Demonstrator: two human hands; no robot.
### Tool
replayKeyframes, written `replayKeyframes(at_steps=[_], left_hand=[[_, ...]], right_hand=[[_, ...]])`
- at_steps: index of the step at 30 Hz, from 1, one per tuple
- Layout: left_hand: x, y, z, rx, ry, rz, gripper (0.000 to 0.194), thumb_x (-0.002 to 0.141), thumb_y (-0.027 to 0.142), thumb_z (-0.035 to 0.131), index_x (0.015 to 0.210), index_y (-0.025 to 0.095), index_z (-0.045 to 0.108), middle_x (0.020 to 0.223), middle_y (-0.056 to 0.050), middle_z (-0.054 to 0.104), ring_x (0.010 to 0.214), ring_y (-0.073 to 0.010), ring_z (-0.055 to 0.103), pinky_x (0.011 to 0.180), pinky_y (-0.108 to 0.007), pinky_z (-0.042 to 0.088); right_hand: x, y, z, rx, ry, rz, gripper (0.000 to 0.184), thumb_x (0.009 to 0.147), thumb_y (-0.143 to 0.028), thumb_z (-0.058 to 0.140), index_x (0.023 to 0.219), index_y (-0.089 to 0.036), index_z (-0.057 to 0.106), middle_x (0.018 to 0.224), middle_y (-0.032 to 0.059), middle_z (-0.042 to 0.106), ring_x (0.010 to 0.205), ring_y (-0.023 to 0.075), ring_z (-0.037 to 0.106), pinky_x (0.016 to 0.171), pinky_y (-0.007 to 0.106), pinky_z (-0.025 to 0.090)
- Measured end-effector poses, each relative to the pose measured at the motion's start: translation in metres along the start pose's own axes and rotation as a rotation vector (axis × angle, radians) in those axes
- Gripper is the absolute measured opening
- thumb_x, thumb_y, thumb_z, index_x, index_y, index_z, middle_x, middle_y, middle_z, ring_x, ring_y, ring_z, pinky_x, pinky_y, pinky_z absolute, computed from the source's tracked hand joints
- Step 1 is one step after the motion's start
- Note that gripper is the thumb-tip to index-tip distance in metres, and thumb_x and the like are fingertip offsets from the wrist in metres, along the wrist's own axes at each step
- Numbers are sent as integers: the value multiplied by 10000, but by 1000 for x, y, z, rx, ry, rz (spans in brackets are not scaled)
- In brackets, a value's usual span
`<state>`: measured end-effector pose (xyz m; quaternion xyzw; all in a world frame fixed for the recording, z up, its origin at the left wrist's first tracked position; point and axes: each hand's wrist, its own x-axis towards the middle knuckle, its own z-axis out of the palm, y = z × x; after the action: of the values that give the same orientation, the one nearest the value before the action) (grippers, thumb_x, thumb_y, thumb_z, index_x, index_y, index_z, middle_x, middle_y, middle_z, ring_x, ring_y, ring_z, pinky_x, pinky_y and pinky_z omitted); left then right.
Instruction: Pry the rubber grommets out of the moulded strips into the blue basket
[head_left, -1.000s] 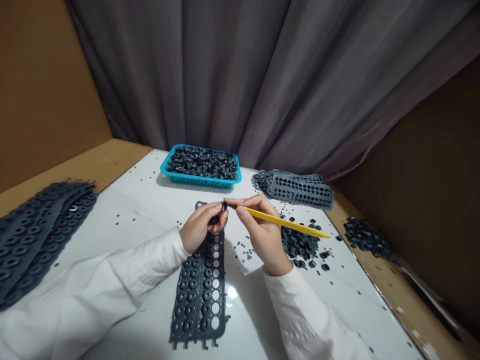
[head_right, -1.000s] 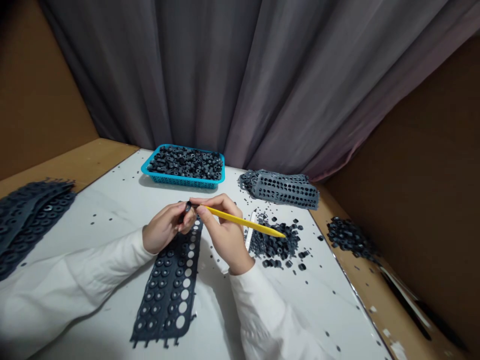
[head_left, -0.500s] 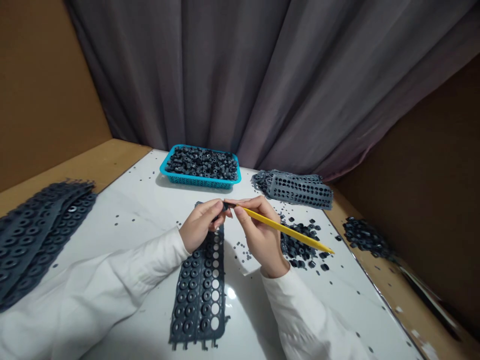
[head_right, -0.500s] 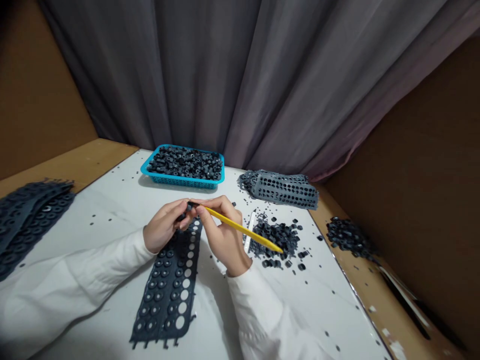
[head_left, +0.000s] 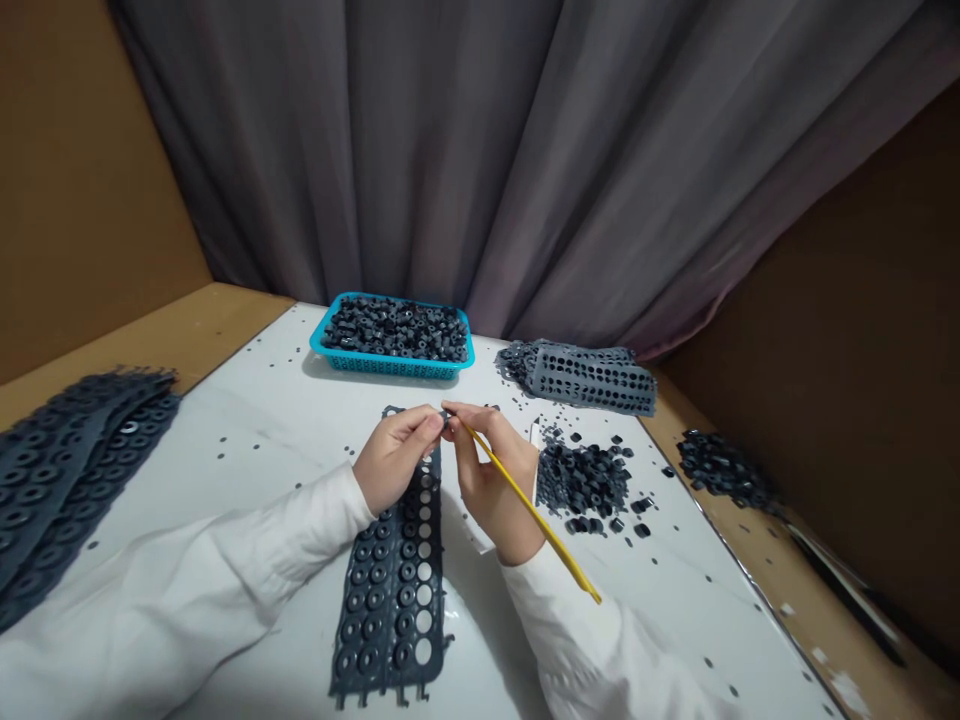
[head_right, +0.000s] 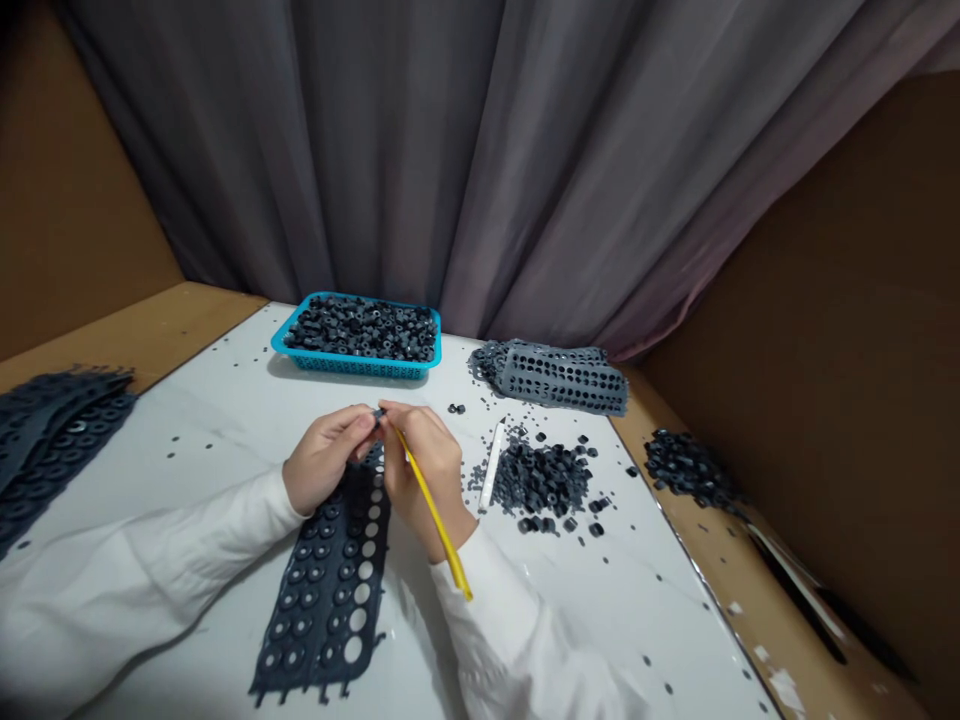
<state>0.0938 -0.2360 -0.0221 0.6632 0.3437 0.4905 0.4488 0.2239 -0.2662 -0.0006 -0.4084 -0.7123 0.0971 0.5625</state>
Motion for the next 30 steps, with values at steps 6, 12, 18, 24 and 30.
replayKeyframes(at_steps=[6, 12, 18, 24, 30], left_hand=[[-3, 5, 0, 55, -36, 53, 399, 904, 447, 388, 639, 170, 497, 549, 36, 391, 538, -117, 388, 554, -246, 317], [-8, 8, 0, 61, -54, 25, 406, 910, 441, 377, 709, 157, 586, 556, 29, 417, 532, -117, 394, 562, -248, 329], [-6, 4, 0, -76, -60, -10, 444, 905, 503, 362, 747, 152, 584, 575, 23, 434, 541, -113, 390, 543, -240, 317], [-6, 7, 2, -142, -11, -3, 431, 901, 509, 382, 754, 152, 571, 575, 26, 428, 541, -108, 382, 527, -234, 300], [-7, 9, 2, -92, 32, 29, 414, 909, 487, 382, 729, 155, 552, 551, 36, 399, 538, -109, 376, 541, -242, 302]], right_hand=[[1, 10, 0, -31, -22, -13, 114, 867, -135, 486, 849, -230, 547, 940, 65, 696, 891, 183, 663, 762, 311, 527], [12, 16, -12, 72, 63, 229, 56, 854, -237, 549, 817, -207, 578, 860, 55, 701, 772, 181, 670, 684, 305, 517], [20, -2, -20, 516, 67, 434, 127, 815, -292, 618, 768, -198, 545, 921, 50, 715, 892, 182, 673, 767, 327, 539], [18, -13, -22, 647, -25, 462, 115, 805, -267, 635, 767, -200, 549, 932, 42, 723, 915, 177, 674, 834, 345, 532], [16, -13, -19, 633, -53, 457, 108, 803, -261, 636, 767, -205, 551, 932, 37, 722, 892, 173, 676, 817, 340, 539]])
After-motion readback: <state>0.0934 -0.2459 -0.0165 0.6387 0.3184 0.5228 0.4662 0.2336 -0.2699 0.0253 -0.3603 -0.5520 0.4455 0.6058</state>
